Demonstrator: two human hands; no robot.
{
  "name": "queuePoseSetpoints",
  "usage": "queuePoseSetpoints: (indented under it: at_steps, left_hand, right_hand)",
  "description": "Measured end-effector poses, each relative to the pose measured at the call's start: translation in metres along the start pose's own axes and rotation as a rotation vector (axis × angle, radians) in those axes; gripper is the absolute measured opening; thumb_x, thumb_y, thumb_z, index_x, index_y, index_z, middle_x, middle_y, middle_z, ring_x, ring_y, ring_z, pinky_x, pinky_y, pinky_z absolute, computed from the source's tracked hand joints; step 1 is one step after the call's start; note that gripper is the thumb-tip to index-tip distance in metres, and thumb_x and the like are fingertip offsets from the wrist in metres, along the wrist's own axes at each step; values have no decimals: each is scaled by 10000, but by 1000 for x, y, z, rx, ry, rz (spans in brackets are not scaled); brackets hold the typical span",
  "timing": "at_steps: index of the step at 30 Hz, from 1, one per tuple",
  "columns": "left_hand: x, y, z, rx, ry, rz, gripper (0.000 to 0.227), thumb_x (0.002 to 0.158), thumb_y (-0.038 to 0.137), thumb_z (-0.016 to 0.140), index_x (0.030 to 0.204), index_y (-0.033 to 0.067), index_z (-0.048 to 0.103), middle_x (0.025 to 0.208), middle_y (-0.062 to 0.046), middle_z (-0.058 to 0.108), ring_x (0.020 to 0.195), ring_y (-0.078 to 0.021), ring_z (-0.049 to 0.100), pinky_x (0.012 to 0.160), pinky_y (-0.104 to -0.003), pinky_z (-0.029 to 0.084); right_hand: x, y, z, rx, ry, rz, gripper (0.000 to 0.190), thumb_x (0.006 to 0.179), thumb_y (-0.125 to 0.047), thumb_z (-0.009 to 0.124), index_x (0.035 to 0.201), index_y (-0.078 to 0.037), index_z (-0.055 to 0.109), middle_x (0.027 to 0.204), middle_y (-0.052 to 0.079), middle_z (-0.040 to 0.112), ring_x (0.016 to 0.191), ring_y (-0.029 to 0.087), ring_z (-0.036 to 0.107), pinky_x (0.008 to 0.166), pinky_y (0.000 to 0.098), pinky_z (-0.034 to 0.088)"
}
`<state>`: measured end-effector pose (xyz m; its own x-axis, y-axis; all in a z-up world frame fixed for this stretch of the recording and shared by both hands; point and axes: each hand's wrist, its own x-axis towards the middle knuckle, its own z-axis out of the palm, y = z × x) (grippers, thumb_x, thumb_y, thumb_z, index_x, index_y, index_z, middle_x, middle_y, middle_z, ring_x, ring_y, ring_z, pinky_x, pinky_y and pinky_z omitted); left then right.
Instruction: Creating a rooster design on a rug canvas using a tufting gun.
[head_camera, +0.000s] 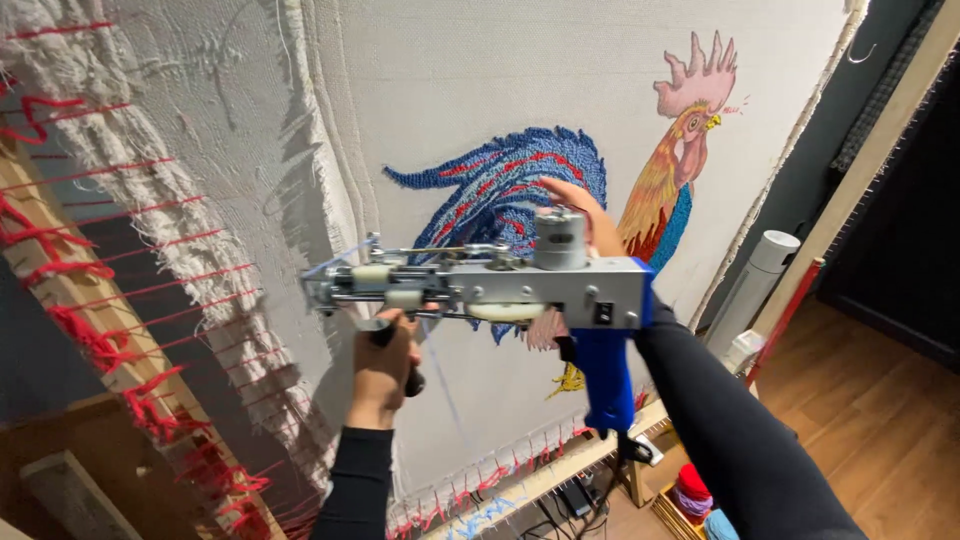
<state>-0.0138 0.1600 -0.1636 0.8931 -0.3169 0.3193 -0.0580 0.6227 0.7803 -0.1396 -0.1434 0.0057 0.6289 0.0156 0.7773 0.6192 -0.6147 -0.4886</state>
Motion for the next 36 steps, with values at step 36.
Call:
queuePoseSetpoints:
  at_steps: [36]
  left_hand:
    - [-73,29,-3,77,167,148,85,947,107,685,912,33,665,574,6,530,479,-93,490,456,-272,420]
  right_hand:
    - [48,-38,46,-1174,132,-446,669,1003,-453,647,1540,-85,492,1505,100,494,1347,280,445,1099,449,337]
